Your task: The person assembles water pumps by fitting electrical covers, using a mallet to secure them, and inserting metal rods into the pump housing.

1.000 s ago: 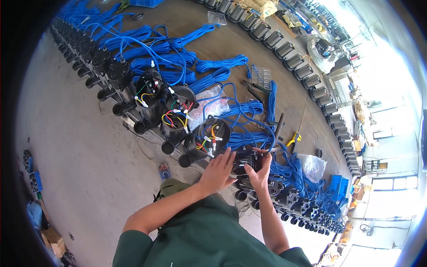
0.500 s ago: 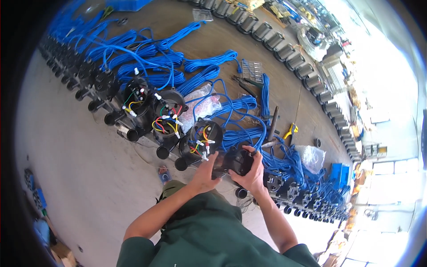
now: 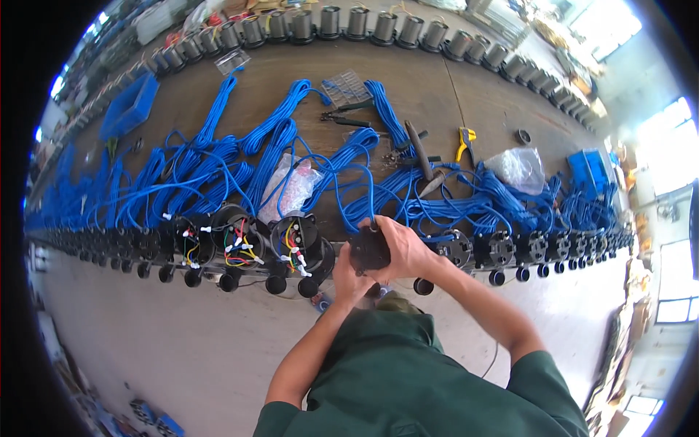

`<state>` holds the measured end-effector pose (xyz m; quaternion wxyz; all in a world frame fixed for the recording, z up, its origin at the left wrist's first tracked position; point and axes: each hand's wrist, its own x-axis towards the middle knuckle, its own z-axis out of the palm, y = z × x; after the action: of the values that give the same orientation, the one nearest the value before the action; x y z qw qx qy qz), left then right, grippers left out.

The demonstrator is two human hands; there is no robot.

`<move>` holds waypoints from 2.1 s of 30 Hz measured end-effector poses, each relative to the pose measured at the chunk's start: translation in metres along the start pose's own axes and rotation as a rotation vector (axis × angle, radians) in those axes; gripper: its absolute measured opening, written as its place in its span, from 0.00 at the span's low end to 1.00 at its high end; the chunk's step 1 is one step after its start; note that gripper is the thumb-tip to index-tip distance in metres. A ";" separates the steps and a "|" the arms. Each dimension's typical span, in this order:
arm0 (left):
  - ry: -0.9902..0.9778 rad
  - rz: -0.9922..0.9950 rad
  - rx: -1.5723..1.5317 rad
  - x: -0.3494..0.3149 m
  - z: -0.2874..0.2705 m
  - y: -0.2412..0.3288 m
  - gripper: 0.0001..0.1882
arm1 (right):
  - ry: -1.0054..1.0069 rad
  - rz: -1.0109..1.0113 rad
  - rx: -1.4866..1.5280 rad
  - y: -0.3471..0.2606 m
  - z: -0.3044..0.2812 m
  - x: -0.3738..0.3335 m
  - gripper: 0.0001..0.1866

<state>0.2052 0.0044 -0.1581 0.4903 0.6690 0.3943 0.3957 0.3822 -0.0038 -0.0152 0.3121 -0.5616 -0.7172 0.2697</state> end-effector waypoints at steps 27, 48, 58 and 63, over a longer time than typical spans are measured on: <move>0.020 -0.266 -0.436 0.024 -0.007 0.070 0.25 | 0.967 1.432 1.838 0.200 -0.105 0.138 0.33; 0.010 -0.077 -0.207 0.038 -0.010 0.083 0.28 | 0.765 0.636 0.859 -0.019 -0.114 -0.022 0.13; -0.010 -0.075 -0.184 0.039 -0.012 0.078 0.30 | 0.122 0.820 0.429 -0.059 -0.094 -0.082 0.12; -0.017 -0.079 -0.180 0.040 -0.012 0.079 0.29 | 0.038 0.815 0.258 -0.060 -0.049 -0.096 0.17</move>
<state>0.2201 0.0284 -0.0737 0.5669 0.6095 0.3792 0.4041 0.3974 -0.1091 0.0476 0.2609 -0.7603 -0.3913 0.4480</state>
